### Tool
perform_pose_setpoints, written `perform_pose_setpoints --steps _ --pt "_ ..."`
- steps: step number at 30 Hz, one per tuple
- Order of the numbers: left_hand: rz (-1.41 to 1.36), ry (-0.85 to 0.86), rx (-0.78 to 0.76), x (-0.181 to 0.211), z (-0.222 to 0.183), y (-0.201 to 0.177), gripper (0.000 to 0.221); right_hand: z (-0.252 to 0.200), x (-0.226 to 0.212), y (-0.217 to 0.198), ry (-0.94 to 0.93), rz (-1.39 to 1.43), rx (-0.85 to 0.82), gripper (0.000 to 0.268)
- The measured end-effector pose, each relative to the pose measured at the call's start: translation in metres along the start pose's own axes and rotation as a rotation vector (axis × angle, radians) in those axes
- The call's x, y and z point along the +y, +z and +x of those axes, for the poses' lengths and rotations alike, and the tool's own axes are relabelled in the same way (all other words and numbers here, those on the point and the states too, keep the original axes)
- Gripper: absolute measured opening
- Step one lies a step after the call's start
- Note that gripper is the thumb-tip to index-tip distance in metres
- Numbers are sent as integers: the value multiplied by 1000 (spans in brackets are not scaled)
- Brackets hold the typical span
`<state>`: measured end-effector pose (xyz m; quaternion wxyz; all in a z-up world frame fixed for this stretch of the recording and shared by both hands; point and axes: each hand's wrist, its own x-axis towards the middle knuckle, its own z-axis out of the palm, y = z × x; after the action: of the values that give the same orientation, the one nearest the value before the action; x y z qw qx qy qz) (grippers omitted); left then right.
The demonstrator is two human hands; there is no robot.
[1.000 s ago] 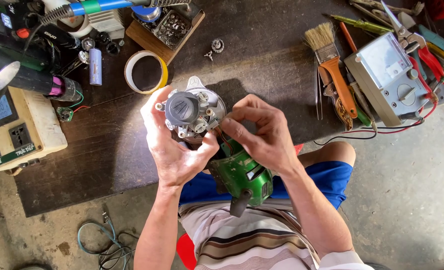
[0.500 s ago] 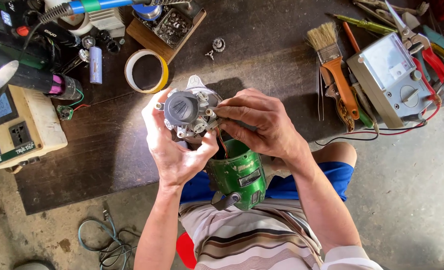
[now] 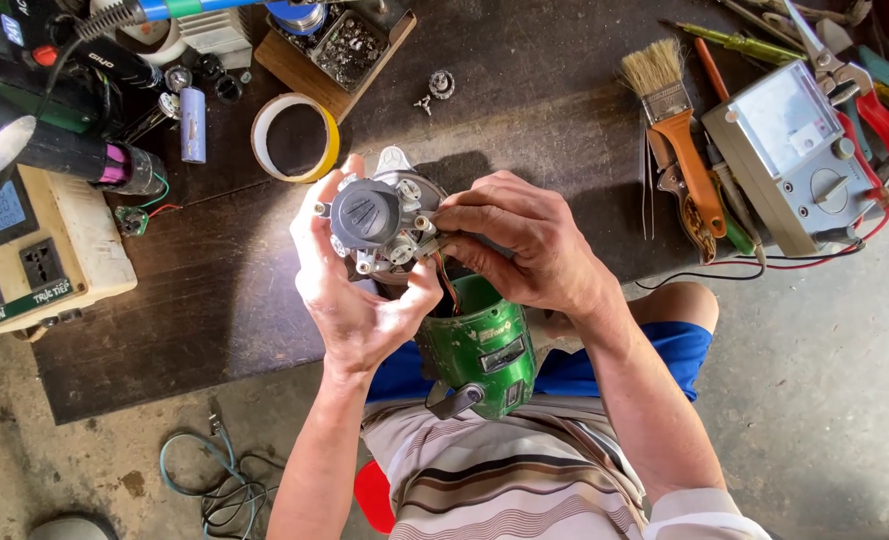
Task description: Assembling a green plastic casing onto a motor assembly on a cluttered electronics repair bench
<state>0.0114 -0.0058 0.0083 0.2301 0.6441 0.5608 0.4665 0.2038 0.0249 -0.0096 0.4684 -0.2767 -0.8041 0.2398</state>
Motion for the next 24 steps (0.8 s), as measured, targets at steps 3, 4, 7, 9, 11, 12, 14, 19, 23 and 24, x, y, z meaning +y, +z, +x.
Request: perform_pose_setpoints --steps 3,4,7,9,11,12,14,19,23,24 --pt "34 11 10 1 1 -1 75 2 -2 -1 3 -6 -5 23" --pt "58 29 15 2 1 -1 75 3 -3 -1 10 -7 -6 23" --pt "30 23 15 3 0 0 77 4 -4 -2 8 -21 -20 20" --pt "55 19 25 2 -1 0 78 4 -3 -1 -3 -24 -15 20" --pt "81 13 36 1 -2 1 79 5 -3 -1 -12 -25 -11 21" --pt "77 35 38 0 -2 1 80 5 -3 -1 -8 -26 -17 20" --pt "72 58 40 -5 -4 3 80 7 -4 -2 -2 -27 -23 20" --pt "84 217 94 -18 -7 9 76 9 -7 -4 7 -34 -36 19" --pt "94 132 92 -10 -7 8 79 10 -11 -6 27 -37 -33 19" --pt "69 120 84 -10 -7 8 80 11 -12 -7 25 -18 -31 19"
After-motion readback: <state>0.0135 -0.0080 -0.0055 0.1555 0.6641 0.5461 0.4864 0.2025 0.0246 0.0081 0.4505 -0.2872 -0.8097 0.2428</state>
